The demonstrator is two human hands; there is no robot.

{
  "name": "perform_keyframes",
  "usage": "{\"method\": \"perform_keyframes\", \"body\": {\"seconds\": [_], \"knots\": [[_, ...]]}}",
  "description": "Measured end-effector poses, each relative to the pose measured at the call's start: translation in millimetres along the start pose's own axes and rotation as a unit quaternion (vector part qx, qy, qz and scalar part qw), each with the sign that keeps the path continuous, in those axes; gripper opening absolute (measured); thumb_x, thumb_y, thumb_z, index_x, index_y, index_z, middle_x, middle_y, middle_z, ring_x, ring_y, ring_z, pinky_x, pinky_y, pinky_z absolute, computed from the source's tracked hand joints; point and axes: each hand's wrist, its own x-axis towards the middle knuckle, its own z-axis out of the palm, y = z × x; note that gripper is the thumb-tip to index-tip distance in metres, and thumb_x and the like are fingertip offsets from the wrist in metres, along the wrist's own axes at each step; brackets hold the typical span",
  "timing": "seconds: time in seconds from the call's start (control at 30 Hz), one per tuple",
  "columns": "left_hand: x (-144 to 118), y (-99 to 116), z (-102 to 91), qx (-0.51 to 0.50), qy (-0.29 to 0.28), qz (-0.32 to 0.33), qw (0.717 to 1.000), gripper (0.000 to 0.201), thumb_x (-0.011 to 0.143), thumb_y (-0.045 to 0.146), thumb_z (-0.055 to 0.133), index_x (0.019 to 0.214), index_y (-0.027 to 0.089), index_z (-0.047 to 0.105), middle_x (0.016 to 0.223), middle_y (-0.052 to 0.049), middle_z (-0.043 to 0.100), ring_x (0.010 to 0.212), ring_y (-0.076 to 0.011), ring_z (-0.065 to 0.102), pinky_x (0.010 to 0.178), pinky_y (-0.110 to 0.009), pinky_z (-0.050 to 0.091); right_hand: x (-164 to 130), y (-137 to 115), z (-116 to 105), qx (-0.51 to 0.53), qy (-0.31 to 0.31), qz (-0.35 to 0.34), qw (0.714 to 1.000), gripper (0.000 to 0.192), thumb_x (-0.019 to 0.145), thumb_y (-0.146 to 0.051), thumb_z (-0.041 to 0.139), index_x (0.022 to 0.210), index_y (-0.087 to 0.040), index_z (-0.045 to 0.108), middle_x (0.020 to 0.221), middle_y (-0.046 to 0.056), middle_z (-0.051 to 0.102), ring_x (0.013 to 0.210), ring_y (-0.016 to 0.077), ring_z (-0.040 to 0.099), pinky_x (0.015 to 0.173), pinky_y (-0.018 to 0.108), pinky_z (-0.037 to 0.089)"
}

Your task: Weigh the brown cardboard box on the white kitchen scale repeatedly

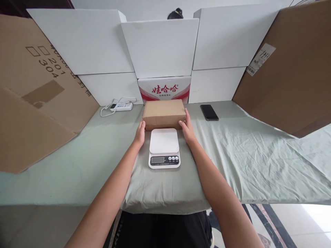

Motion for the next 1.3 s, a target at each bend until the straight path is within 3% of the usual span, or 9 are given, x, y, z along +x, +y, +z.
{"method": "perform_keyframes", "body": {"seconds": [0.13,0.27,0.33,0.43,0.53,0.6,0.73,0.9,1.3], "knots": [[-1.1,16.7,-1.3,-0.015,-0.002,0.005,1.0,0.092,0.1,0.093,0.048,0.165,0.029,0.059,0.176,-0.012,0.06,0.171,-0.0343,0.048,0.143,-0.051,0.036,-3.5,-15.7,10.6,-0.008,-0.022,-0.028,0.999,0.109,0.087,-0.07,0.078,0.18,-0.036,0.031,0.19,0.006,0.038,0.17,0.0369,0.048,0.143,0.062,0.038],[-17.2,53.0,-7.1,-0.012,-0.004,0.091,0.996,0.099,0.096,0.097,0.05,0.168,0.029,0.057,0.174,-0.013,0.063,0.171,-0.0364,0.047,0.142,-0.048,0.037,-13.4,-46.5,11.4,-0.012,-0.017,-0.081,0.996,0.115,0.088,-0.077,0.078,0.182,-0.04,0.024,0.191,0.006,0.037,0.174,0.0386,0.043,0.142,0.065,0.041],[-39.9,69.3,-11.1,-0.006,-0.013,0.132,0.991,0.096,0.099,0.094,0.049,0.17,0.029,0.055,0.174,-0.012,0.062,0.174,-0.036,0.044,0.142,-0.046,0.038,-28.6,-61.1,6.7,-0.022,-0.015,-0.1,0.995,0.114,0.091,-0.078,0.076,0.183,-0.043,0.02,0.192,0.005,0.034,0.176,0.0395,0.041,0.142,0.067,0.04],[-88.0,78.2,-15.6,0.002,0.001,0.143,0.99,0.089,0.105,0.087,0.046,0.172,0.029,0.052,0.174,-0.012,0.062,0.174,-0.0361,0.043,0.142,-0.047,0.038,-65.9,-67.9,-4.5,-0.047,-0.024,-0.101,0.993,0.11,0.094,-0.077,0.076,0.183,-0.047,0.018,0.193,0.003,0.031,0.176,0.0405,0.04,0.143,0.069,0.039],[-130.1,72.0,-14.7,-0.012,0.003,0.117,0.993,0.085,0.106,0.084,0.046,0.17,0.029,0.055,0.17,-0.014,0.065,0.171,-0.037,0.047,0.14,-0.048,0.041,-103.3,-54.4,-14.4,-0.06,-0.029,-0.091,0.994,0.109,0.097,-0.071,0.077,0.183,-0.05,0.015,0.191,0.005,0.035,0.174,0.0397,0.044,0.141,0.07,0.041],[-144.1,67.4,-12.1,-0.012,0.002,0.097,0.995,0.087,0.104,0.086,0.046,0.168,0.028,0.057,0.167,-0.015,0.067,0.171,-0.038,0.048,0.14,-0.05,0.041,-117.3,-41.6,-17.5,-0.061,-0.012,-0.089,0.994,0.108,0.099,-0.069,0.076,0.183,-0.05,0.011,0.192,0.005,0.033,0.177,0.0384,0.04,0.143,0.071,0.037],[-144.4,65.9,-9.0,-0.001,0.013,0.079,0.997,0.093,0.101,0.091,0.045,0.168,0.028,0.057,0.167,-0.015,0.068,0.171,-0.0382,0.047,0.142,-0.052,0.039,-118.6,-26.9,-17.3,-0.072,0.009,-0.087,0.994,0.106,0.097,-0.069,0.077,0.182,-0.051,0.015,0.194,0.001,0.027,0.181,0.0378,0.029,0.147,0.072,0.026],[-137.3,63.5,-11.2,-0.007,0.011,0.078,0.997,0.088,0.104,0.087,0.045,0.168,0.028,0.057,0.171,-0.013,0.065,0.173,-0.0366,0.044,0.143,-0.05,0.037,-113.7,-29.8,-16.9,-0.095,0.006,-0.078,0.992,0.101,0.099,-0.068,0.074,0.182,-0.05,0.019,0.194,0.001,0.025,0.182,0.0387,0.026,0.148,0.073,0.022],[-131.9,58.0,-13.5,-0.005,0.005,0.076,0.997,0.087,0.106,0.085,0.044,0.172,0.029,0.054,0.177,-0.012,0.059,0.174,-0.0353,0.043,0.14,-0.049,0.042,-114.1,-38.6,-11.4,-0.109,0.011,-0.089,0.99,0.098,0.098,-0.068,0.073,0.181,-0.047,0.025,0.189,0.007,0.034,0.172,0.0427,0.042,0.14,0.072,0.038]]}}
